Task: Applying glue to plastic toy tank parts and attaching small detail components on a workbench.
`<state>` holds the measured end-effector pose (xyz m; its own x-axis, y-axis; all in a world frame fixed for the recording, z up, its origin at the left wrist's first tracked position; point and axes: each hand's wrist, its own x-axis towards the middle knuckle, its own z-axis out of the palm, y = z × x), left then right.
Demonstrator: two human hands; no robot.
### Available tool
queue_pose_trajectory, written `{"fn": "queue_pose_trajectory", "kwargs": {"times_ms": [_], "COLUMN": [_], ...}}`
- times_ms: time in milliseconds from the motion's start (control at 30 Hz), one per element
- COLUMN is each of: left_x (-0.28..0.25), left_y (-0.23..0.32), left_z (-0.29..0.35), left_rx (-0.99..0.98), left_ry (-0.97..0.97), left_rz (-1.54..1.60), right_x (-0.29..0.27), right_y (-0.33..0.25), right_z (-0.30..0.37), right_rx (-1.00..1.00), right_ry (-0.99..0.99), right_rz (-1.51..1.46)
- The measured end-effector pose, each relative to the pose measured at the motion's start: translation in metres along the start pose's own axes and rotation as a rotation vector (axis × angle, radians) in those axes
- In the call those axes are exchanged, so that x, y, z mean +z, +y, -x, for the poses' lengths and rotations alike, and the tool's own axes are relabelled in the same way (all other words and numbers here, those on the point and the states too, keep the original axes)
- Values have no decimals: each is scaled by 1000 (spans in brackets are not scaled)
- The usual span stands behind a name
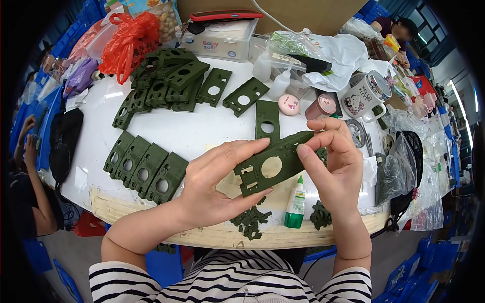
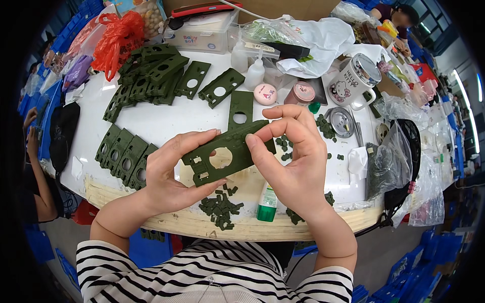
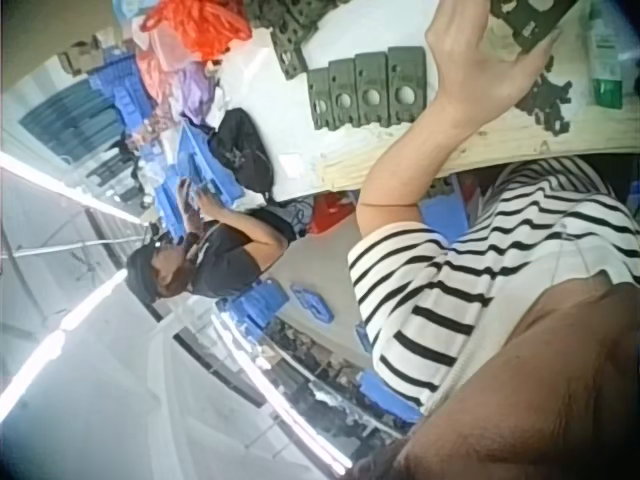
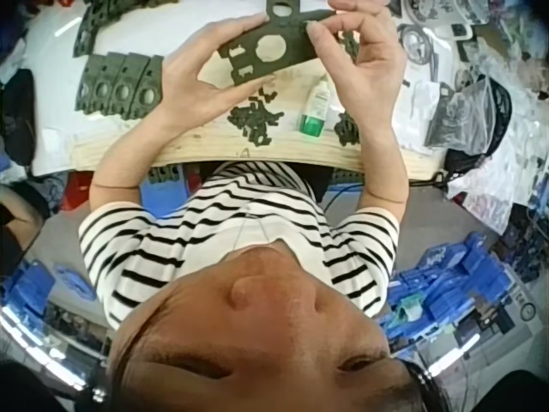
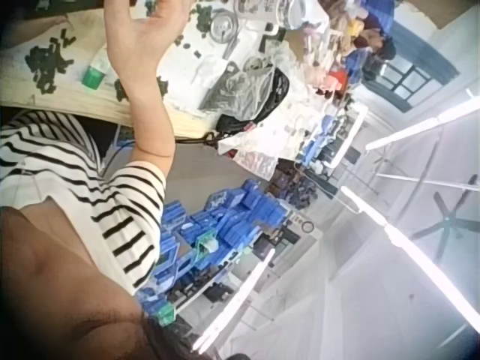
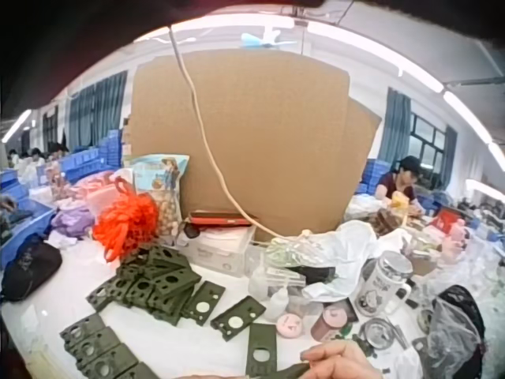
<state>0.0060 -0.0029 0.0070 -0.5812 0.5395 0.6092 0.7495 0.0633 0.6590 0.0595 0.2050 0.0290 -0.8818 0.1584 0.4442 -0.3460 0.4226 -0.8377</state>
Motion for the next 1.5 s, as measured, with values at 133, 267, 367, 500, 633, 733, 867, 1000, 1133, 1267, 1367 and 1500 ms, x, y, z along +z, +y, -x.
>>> {"fn": "queue_pose_trajectory", "kwargs": {"times_ms": [133,267,367,500,633,733,867,1000,1133,1267,1367,1500], "left_x": [1,1,1,2,1,1,2,2,2,2,2,2], "left_y": [0,0,0,-2,-2,-3,-3,-3,-3,-3,-4,-4], "left_z": [1,0,1,1,2,2,2,2,3,3,3,3], "left_rx": [18,23,29,37,36,40,43,54,47,54,57,61], "left_ry": [11,14,16,20,22,27,31,32,30,32,33,36], "left_rz": [-6,-1,-6,-5,-4,-6,4,1,-3,-12,-11,-19], "right_x": [0,0,0,0,-1,-1,-1,-1,0,-1,-1,-2], "right_y": [-2,-2,-1,0,-1,0,1,0,-1,-1,-1,0], "right_z": [0,0,0,-1,-2,-2,-2,-3,-2,-2,-2,-2], "right_rx": [-23,-34,-36,-40,-46,-46,-61,-66,-56,-49,-46,-59], "right_ry": [-5,-2,0,-1,-8,-9,-5,-4,3,-4,-3,-3], "right_rz": [30,34,41,70,80,76,80,93,77,82,79,96]}}
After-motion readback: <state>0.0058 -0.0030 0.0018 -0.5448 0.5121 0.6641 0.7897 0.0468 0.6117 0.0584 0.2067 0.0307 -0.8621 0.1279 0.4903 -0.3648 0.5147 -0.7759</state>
